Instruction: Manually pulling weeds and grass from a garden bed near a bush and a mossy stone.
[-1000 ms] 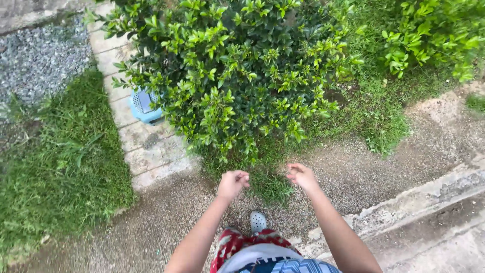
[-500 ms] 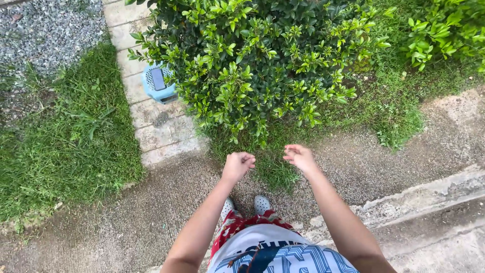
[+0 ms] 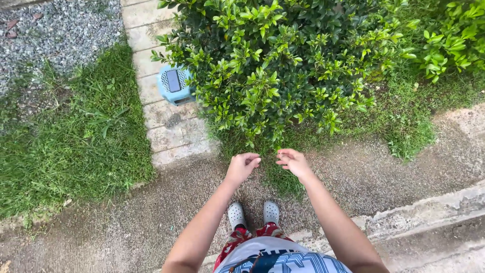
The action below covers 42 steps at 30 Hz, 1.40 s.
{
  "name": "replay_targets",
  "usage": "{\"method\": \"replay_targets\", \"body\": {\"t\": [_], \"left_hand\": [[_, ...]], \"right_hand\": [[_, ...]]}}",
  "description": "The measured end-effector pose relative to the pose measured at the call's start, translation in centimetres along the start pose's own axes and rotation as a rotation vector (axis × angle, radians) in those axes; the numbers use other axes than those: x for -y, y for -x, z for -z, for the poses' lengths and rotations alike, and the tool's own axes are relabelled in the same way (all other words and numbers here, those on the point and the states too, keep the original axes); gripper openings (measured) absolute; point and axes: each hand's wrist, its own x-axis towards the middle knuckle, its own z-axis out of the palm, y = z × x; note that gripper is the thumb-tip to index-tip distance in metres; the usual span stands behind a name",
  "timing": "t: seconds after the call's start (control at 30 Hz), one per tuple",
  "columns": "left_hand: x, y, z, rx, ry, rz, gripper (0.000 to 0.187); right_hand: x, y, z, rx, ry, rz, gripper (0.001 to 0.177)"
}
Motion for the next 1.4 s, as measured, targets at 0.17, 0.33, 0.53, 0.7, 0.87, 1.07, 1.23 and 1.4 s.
{"method": "replay_targets", "body": {"t": [0.17,0.33,0.53,0.7,0.87,1.07,1.23,1.4], "left_hand": [[0.2,1.0,1.7,0.098,0.172,0.059,0.026],[0.6,1.5,4.6,0.109,0.215,0.076,0.029],[2.7,0.9,6.7,0.079,0.159,0.105,0.028],[4.9,-0.2,7.0,0.053,0.169,0.131,0.025],[8.5,-1.7,5.0,0.070,0.080,0.312,0.029],[14.1,-4.9,1.3,0.109,-0.090,0.402,0.029],[22.4,-8.7,-2.4,0.113,-0.176,0.457,0.029],[28.5,-13.4,-3.3,0.168,-0.374,0.554,0.022]], "right_hand": [[2.5,1.5,-2.5,0.128,0.057,0.039,0.031],[4.2,1.4,-4.8,0.183,0.077,0.040,0.034],[5.1,0.8,-7.0,0.221,0.046,0.026,0.032],[3.1,-1.9,-7.5,0.226,0.096,0.019,0.031],[-1.3,-5.0,-6.8,0.273,0.217,-0.045,0.030],[-6.5,-8.9,-6.5,0.348,0.316,-0.088,0.031],[-9.3,-11.5,-8.5,0.407,0.465,-0.085,0.030],[-11.9,-15.6,-12.4,0.505,0.790,-0.150,0.032]]}}
